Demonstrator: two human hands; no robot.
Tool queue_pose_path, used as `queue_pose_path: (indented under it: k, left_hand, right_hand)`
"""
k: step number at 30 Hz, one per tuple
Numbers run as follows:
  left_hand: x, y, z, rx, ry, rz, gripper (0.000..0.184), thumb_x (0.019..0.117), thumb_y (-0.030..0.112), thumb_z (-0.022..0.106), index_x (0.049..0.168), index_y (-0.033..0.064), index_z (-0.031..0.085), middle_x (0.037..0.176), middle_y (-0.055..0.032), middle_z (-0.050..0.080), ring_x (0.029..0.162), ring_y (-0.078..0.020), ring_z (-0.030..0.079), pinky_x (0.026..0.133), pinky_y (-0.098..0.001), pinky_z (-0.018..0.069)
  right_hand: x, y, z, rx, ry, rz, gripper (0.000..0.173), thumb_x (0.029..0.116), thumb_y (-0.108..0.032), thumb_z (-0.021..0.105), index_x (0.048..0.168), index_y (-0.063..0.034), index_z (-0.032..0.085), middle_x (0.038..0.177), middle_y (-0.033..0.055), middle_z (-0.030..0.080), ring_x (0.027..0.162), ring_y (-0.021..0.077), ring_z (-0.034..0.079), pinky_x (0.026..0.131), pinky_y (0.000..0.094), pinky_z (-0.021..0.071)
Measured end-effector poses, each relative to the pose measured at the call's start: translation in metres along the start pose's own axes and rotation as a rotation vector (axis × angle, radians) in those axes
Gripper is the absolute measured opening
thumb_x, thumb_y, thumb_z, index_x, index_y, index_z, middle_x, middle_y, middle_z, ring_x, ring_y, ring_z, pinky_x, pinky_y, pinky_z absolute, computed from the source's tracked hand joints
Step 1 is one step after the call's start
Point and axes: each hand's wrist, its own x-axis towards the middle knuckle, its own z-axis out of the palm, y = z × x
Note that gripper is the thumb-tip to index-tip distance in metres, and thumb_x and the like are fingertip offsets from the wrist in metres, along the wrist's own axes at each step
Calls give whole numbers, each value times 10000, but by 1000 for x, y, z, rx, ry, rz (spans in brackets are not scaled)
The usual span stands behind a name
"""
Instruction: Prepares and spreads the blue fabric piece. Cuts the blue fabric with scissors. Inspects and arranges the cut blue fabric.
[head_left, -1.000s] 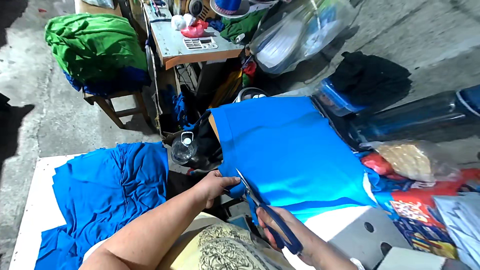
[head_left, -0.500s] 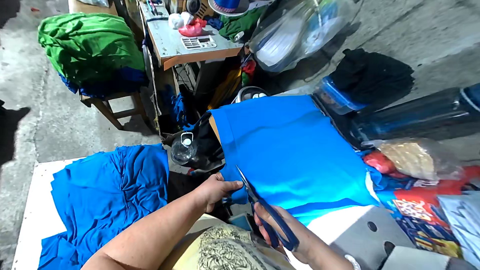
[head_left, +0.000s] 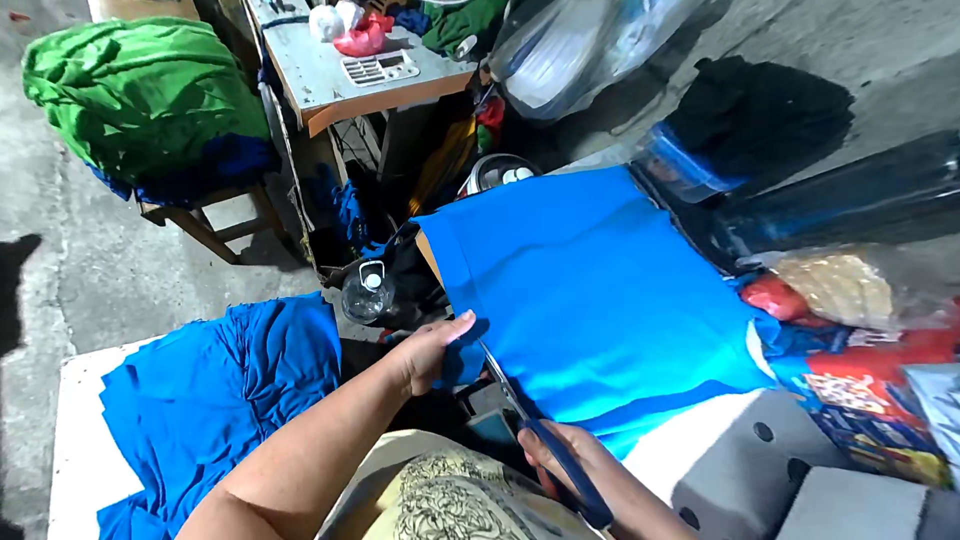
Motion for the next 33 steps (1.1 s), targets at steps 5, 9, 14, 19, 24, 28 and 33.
queue_pose_path:
  k: [5,9,14,19,24,28,33]
  left_hand:
    - [0,10,-10,88,16,-22,165,1074,130,502,955,45,579,801,-37,670,703,-106,672,679,-262,571]
    - [2,10,-13,116,-23,-20,154,1059,116,528,925,56,573,786,-32,665,692,-100,662,665,-261,565]
    - [7,10,-15,135,-71,-27,98,1042,93,558,977,31,597,807,-35,670,709,-104,666,702,-272,576]
    - [3,14,-15,177,-35,-49,104,1043,90,540,971,64,610,803,12,630,705,-40,598,668,-212,504]
    - [5,12,-19,170,-98,-39,124,1050,85,525,968,65,616,809,17,650,725,-41,623,701,-223,527]
    - [6,11,-20,157,-105,-50,135,1049,91,529,967,70,635,786,25,657,690,-30,622,660,-200,523]
    - [5,12,-19,143,-85,-59,149,1048,83,526,937,68,624,784,18,652,709,-39,626,693,-215,530]
  right_hand:
    - [-2,-4,-2,-1,-33,6,342,976,-452,573,900,-119,600,645,-94,559,548,10,557,538,197,476]
    - [-1,-6,-5,8,-100,9,355,969,-472,559,942,-120,597,665,-96,568,565,14,559,554,201,474]
    - [5,-7,-9,30,-177,-14,412,944,-565,556,948,-153,582,671,-112,581,555,-1,555,532,175,459]
    - [11,-1,-17,107,-311,-31,699,797,-831,594,1034,-173,590,740,-115,612,562,-11,569,495,142,461]
    - [16,-6,-19,147,-345,-5,722,771,-841,620,1035,-170,581,750,-95,617,572,0,582,496,138,468]
    - [21,-10,-14,95,-268,-20,646,807,-806,585,968,-180,565,691,-119,575,556,-5,558,509,154,459]
    - [18,-7,-2,116,-75,-8,478,833,-670,634,878,-196,588,626,-129,561,525,6,552,518,185,475]
